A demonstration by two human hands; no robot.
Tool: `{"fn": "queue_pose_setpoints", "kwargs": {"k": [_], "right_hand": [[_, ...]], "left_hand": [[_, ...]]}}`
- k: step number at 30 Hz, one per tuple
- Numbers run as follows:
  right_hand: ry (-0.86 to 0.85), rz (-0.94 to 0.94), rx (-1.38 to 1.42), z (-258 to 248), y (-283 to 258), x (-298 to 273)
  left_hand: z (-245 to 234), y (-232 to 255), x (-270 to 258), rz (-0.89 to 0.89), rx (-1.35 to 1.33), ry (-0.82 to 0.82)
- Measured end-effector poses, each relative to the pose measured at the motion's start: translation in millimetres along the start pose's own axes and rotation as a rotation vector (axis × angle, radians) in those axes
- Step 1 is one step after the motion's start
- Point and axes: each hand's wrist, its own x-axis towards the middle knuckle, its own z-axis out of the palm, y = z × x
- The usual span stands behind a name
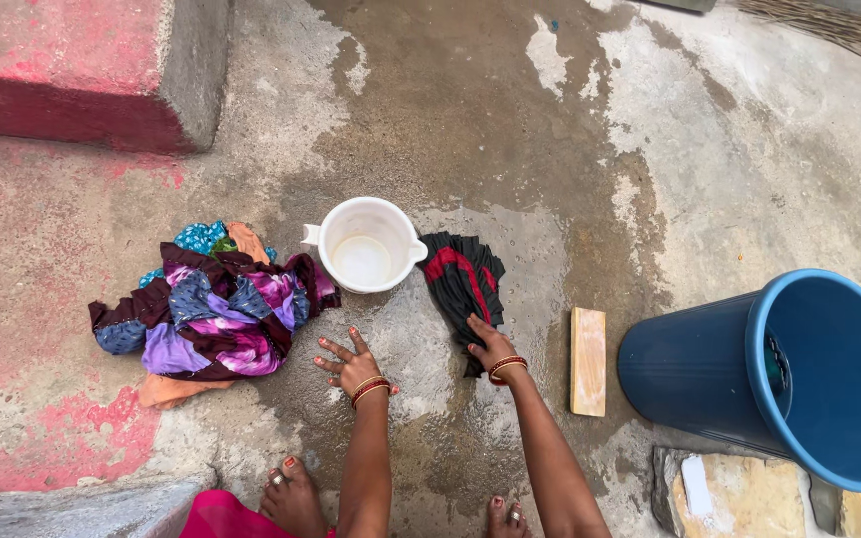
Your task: The person washes a black garment by scrubbing it with a bar of soap on the ground, rinsing it with water from a bucket, and wringing it out.
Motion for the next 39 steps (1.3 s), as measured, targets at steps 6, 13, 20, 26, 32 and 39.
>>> {"fn": "queue_pose_setpoints", "kwargs": {"k": [6, 13, 20, 26, 32, 39], "right_hand": [[0.83, 0.566, 0.149, -160.5, -71.4, -7.5], [1.293, 0.058, -0.333, -211.1, -152.2, 16.6], [0.003, 0.057, -0.059, -13.7, -24.9, -12.6], [0.106, 0.29, -0.035, 10.3, -7.2, -24.3], [1.001, 0.121, 0.443, -155.1, -82.8, -12.3], [1.305, -0.275, -0.279, -225.6, -187.9, 12.1]], "left_hand": [[32.7, 4.7, 31.4, -0.017, 0.064, 0.201], [17.3, 4.8, 17.2, -0.019, 0.035, 0.14], [12.3, 4.8, 10.6, -0.012, -0.011, 0.015], [3.1, 2.8, 3.4, 0.001, 0.021, 0.064], [-3.4, -0.4, -3.2, 0.017, 0.02, 0.04], [-2.5, -1.9, -2.0, 0.035, 0.036, 0.018]]}}
